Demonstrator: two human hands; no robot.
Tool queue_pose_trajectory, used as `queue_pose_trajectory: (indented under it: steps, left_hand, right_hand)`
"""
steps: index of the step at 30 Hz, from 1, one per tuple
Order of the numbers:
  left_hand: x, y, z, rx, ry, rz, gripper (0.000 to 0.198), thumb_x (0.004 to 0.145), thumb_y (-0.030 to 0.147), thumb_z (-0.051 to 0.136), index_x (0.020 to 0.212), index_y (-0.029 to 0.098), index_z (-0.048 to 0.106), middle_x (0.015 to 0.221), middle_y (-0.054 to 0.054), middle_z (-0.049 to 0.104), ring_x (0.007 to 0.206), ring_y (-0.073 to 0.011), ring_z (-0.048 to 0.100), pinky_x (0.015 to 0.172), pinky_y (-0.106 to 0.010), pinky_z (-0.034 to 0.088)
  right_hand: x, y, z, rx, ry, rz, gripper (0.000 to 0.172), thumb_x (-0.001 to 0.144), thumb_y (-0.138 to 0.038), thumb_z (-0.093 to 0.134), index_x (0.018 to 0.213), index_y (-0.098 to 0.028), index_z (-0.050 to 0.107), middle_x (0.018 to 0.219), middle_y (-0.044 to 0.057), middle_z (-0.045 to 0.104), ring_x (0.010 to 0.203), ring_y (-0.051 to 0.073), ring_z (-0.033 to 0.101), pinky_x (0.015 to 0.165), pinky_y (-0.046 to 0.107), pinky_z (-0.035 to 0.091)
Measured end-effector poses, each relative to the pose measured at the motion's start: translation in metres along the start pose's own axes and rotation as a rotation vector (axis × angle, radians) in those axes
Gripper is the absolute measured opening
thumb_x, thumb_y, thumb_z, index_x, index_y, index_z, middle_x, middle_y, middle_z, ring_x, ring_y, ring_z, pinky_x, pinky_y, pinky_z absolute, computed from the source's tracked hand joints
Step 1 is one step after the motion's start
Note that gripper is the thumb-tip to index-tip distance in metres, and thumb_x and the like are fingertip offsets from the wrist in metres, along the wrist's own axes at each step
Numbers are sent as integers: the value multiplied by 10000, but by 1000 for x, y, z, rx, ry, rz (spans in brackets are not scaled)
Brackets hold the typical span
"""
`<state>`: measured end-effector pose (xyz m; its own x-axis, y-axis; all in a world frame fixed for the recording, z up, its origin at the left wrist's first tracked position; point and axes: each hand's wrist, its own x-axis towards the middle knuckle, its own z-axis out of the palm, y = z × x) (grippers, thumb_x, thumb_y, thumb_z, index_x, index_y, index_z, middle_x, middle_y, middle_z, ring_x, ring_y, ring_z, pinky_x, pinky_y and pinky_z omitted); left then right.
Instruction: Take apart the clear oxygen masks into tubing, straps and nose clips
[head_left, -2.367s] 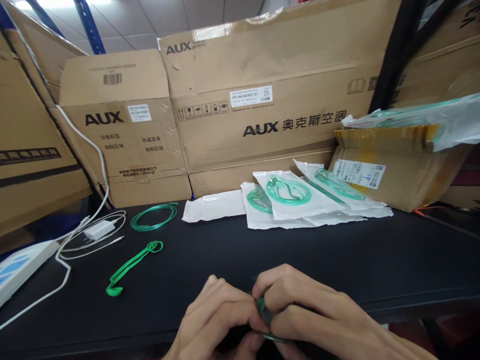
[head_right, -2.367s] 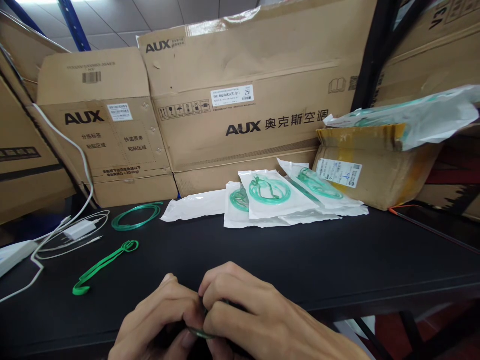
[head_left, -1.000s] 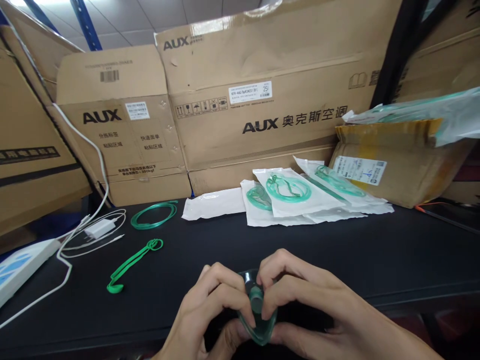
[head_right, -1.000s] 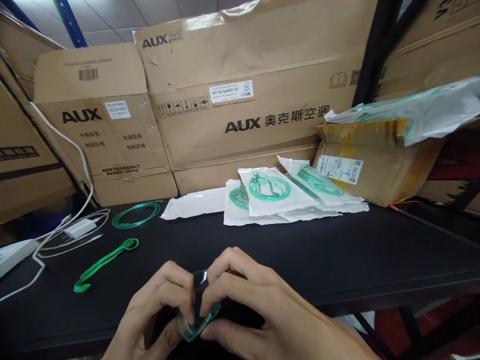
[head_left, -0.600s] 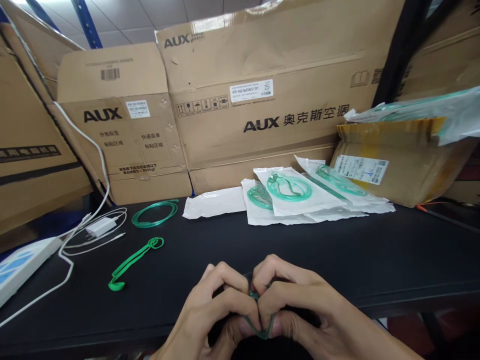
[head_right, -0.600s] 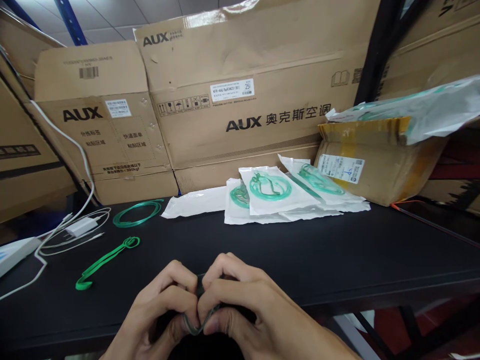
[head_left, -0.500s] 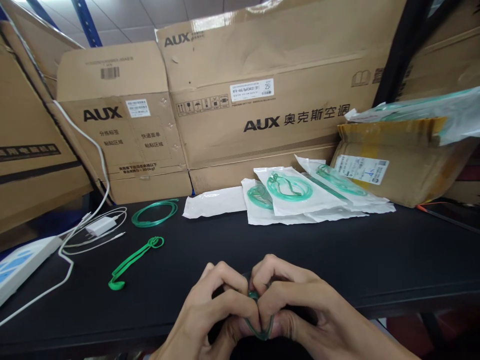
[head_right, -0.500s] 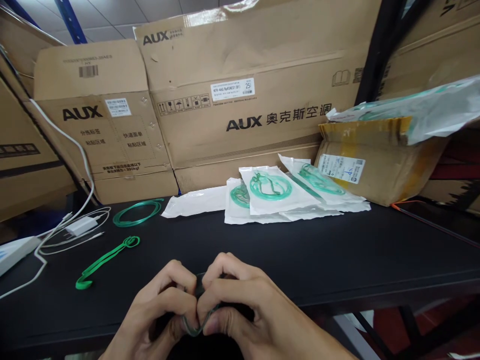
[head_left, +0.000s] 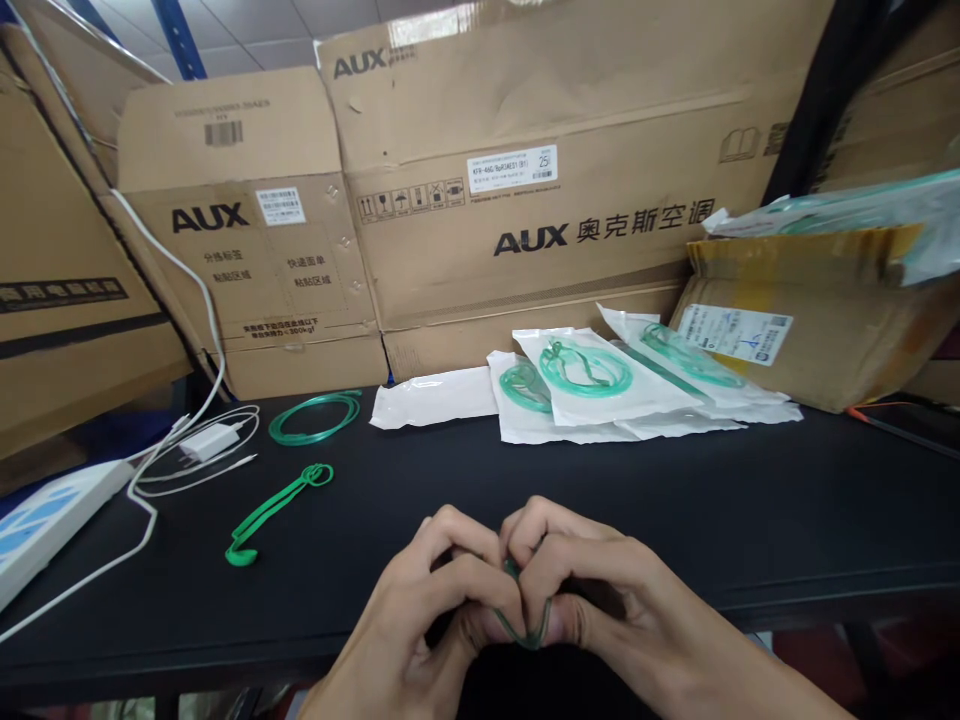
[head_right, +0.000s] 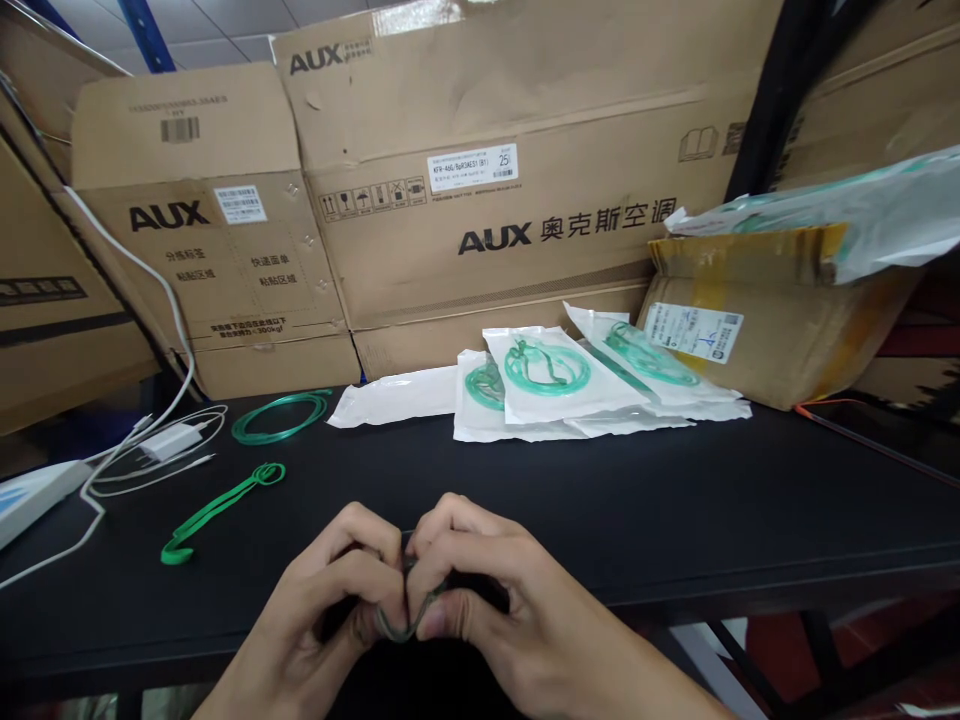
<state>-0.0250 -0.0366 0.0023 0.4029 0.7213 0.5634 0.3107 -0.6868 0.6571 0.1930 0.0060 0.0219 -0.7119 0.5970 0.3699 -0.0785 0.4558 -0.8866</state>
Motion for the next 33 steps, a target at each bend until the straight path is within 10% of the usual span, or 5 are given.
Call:
queue_pose_trajectory:
  steps: [8,23,33]
  left_hand:
    - [0,4,3,-41,90,-33,164,1100,338,531,973,265,605,1010,7,583,912,-152,580,806,-245,459]
    - [3,-8,9,124,230,89,234,881,31,742,943,230,635,921,31,698,839,-117,682,792,-205,526]
    - [11,-20,13,-244,270,-411,273,950,385,710,832,156,802,882,-51,730,507,-67,527,450,-178,380]
  right_hand:
    - [-3,18,-1,-43,97,-24,409,875,-7,783,1111,-315,651,1114,-35,634,1061,161,620,957,280,490]
    - [-1,20,-2,-231,168,-109,431,944,-60,724,1244,-366,680,1191,-21,669,1137,146,651,997,228,519]
    - [-4,44,3,-805,267,-310,693,865,-111,764,1487,-310,530,1493,71,621,1304,201,674,1094,200,512]
